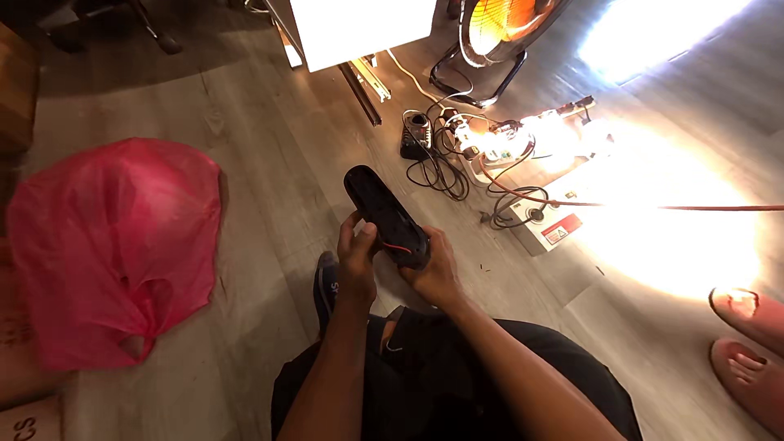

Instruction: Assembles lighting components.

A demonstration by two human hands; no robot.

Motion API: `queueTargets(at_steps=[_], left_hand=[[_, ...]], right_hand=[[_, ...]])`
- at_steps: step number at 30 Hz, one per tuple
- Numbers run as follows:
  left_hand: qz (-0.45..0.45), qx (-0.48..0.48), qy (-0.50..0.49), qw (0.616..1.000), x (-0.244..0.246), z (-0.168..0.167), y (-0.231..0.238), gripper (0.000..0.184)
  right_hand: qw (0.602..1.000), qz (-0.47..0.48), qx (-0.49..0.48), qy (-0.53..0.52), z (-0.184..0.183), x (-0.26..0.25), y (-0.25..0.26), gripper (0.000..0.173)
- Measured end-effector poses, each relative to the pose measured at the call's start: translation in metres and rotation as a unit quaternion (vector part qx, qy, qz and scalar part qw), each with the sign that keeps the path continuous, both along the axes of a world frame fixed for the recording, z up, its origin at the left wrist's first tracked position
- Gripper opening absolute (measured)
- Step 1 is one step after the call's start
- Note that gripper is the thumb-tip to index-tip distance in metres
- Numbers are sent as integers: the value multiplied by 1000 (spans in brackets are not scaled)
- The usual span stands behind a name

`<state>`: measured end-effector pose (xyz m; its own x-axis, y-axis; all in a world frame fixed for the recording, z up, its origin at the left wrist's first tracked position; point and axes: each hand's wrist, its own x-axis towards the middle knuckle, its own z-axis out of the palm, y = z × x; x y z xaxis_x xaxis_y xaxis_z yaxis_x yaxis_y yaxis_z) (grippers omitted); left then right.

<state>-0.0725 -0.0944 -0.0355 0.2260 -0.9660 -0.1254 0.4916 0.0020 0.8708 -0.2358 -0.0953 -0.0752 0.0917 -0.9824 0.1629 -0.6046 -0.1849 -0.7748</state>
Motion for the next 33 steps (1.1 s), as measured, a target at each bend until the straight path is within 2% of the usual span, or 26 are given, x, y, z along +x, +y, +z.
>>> queueTargets(at_steps=[3, 9, 14, 16, 19, 22, 25, 29, 33], left_hand=[[-10, -13, -29, 999, -5, 1, 1, 68], [-10, -27, -25, 999, -6, -2, 1, 68], [9, -24, -43, 999, -7, -4, 1, 76], [10, -38, -56, 998, -7, -4, 1, 78], [17, -48, -73, 996, -7, -3, 1, 78], [23, -38, -80, 996, -5, -4, 1, 75], [27, -30, -69, 997, -6, -7, 0, 71], [14, -27, -64, 998, -9, -7, 0, 70], [-1, -39, -61, 997, -9, -11, 0, 67]], right_hand=[[1000, 0, 1, 5, -1, -1, -1, 84], [1000, 6, 12, 2, 0, -1, -2, 84], [997, 13, 79, 22, 8, -2, -5, 94], [993, -12, 108, -35, 12, -4, -7, 78], [980, -67, 79, -171, 22, -10, -10, 48], [960, -75, 53, -264, 36, -14, -10, 30], [954, -26, 39, -297, 38, -12, -7, 28], [947, 50, 32, -314, 33, -8, -3, 36], [947, 73, 27, -312, 33, -8, -2, 33]])
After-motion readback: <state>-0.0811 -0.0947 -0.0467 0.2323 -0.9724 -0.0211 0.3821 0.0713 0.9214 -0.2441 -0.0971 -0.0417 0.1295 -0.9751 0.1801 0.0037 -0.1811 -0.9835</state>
